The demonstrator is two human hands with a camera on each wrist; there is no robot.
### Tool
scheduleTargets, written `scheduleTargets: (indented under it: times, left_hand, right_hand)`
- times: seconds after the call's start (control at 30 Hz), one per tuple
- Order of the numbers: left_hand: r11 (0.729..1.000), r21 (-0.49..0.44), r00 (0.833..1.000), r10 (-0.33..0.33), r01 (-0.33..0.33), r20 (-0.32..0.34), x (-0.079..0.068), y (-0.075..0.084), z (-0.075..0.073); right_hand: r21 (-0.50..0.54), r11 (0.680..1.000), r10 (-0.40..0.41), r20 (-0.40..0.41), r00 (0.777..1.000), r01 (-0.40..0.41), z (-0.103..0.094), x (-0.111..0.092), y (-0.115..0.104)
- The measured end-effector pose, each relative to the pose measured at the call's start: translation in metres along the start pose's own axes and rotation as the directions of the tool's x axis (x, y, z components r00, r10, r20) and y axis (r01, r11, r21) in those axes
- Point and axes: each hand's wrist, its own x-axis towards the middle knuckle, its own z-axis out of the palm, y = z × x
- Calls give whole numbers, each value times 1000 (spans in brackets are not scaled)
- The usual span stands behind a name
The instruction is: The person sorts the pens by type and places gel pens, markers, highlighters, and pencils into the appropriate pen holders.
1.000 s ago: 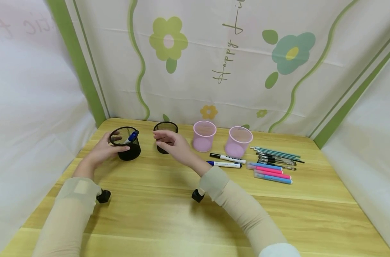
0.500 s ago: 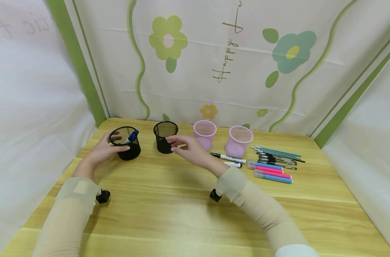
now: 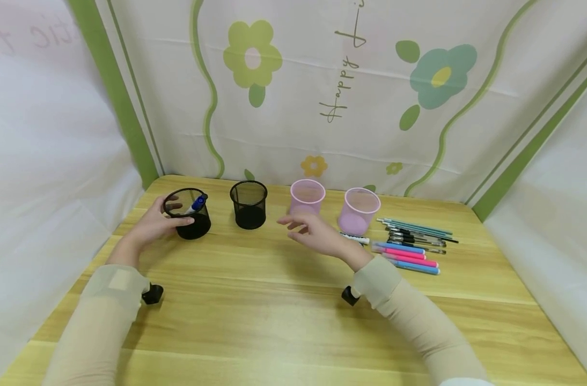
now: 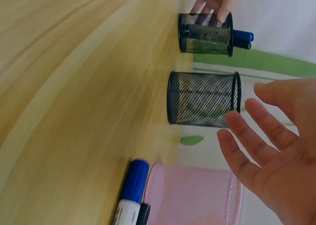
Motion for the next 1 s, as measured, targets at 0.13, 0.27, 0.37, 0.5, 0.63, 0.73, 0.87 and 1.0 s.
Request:
scheduleTargets:
  times: [0.13,0.27,0.37,0.5,0.63,0.73,0.87,1.0]
  left_hand:
    - [1000,-7,1000,7,-7,-6,1,0,-1]
    - [1000,-3,1000,5,-5,-7,1,0,-2]
    - [1000,-3,1000,2,-2,-1,1,-1,-2]
    - [1000,-2,1000,3,-3,3,1,-1,-1]
    - [1000,-5,1000,7,-7,1,0,0,-1]
    - [1000,-6,1000,10,-10,2,0,0,-1]
    - [1000,-1,1000,8,-8,4,-1,0,-1]
    - [1000,-3,1000,9,-9,2,-2,0,-1]
  right_hand:
    - [-53,998,24,34,999,-22,-8,-12,6]
    - [-84,996,20,54,998,-16,-14,-21,16]
    - [-104,995,19,77,997,-11,-18,-28,22]
    - [-153,988,49,88,995,-36,-24,-40,28]
    - [-209,976,76,69,995,-60,-30,-49,32]
    - [-247,967,83,52,995,-67,-33,-54,35]
    - [-298,952,90,47,995,-72,-36,-58,41]
    - [-366,928,93,35,995,-74,-35,-62,46]
